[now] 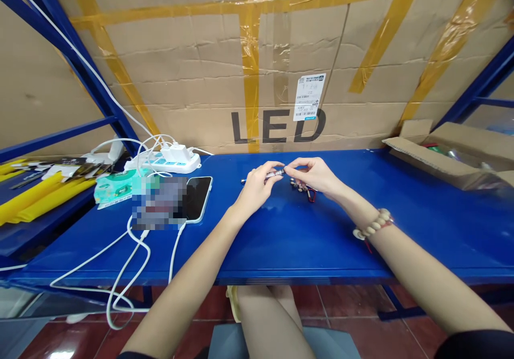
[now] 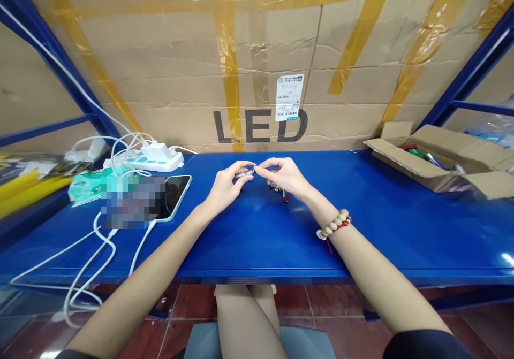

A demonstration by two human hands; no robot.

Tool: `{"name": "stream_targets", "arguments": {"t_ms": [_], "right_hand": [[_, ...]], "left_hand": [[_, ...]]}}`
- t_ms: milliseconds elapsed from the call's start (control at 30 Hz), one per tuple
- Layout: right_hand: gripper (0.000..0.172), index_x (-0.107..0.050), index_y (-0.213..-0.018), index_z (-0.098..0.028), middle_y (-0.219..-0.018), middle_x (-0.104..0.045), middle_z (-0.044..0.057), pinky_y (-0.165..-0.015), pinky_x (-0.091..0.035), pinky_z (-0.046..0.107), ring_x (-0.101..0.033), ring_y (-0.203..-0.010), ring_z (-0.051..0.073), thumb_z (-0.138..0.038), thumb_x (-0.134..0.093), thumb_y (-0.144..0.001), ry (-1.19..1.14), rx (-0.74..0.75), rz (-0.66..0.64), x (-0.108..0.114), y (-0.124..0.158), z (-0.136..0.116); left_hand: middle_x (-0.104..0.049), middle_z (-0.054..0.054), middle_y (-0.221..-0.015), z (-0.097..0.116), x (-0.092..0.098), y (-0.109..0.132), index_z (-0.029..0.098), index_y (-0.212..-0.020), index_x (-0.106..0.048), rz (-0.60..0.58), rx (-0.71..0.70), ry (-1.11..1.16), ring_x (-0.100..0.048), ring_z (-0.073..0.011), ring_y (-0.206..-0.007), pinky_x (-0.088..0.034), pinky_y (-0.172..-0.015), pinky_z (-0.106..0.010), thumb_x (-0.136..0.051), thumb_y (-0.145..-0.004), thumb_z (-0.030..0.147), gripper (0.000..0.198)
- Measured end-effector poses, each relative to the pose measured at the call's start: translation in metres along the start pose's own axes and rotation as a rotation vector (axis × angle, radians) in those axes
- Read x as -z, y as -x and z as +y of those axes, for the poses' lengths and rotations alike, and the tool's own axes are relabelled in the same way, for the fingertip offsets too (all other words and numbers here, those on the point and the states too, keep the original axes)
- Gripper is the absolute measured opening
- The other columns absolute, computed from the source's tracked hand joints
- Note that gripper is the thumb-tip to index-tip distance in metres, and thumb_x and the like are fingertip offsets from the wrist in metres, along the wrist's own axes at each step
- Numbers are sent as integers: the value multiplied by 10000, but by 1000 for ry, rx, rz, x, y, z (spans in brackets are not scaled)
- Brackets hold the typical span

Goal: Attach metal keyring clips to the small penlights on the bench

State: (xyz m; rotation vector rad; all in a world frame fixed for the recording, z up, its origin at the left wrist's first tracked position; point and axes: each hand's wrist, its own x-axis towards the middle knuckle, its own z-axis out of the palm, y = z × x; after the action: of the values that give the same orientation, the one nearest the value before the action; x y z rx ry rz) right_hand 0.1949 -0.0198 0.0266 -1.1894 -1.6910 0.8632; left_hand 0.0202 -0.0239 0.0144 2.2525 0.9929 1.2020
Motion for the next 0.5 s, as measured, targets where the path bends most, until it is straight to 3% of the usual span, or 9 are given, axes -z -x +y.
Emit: {"name": "stream_targets", "arguments": {"t_ms": [133,233,333,400,500], "right_hand": [[433,-668,-799,-166,-556,-576,9,-433,-374,231,-498,-459,105,-580,-594,-696,148,104,216,19,-6,5],[335,-685,-720,-198,-711,-655,40,-491,-359,246,-552,-558,134,-526,-621,-705,541,113,321,31,-8,13],[223,-700,-689,-251,-830,-680,22,-509,-314,246,-587,-684,168,-467,-647,-707,845,70,175,32,-8,20],[202,-704,-696,-269,-866,-681,14,-505,-289,248,-595,-748,186,-458,-638,-722,942,37,86,30,-8,23],[195,-709,-728,-271,-904,-681,18,-506,-282,252,-601,-797,201,-446,-624,-741,1003,8,56,26,-8,25]], "left_hand": [[-683,-38,-961,-3,3,-3,208,-1000,-596,108,79,29,-627,-173,-939,-454,-860,-290,-500,-841,216,186],[-694,-39,-861,-7,10,-4,184,-963,-587,246,148,75,-642,-158,-876,-468,-798,-267,-463,-860,249,174],[-693,-41,-858,-12,16,-5,178,-949,-555,373,196,121,-644,-153,-858,-468,-750,-253,-477,-848,259,151],[-690,-39,-858,-14,19,-6,181,-934,-533,413,221,148,-645,-151,-843,-466,-703,-239,-506,-826,265,140],[-686,-34,-832,-14,20,-6,182,-914,-514,436,263,167,-642,-146,-799,-451,-633,-216,-546,-794,289,164]]}}
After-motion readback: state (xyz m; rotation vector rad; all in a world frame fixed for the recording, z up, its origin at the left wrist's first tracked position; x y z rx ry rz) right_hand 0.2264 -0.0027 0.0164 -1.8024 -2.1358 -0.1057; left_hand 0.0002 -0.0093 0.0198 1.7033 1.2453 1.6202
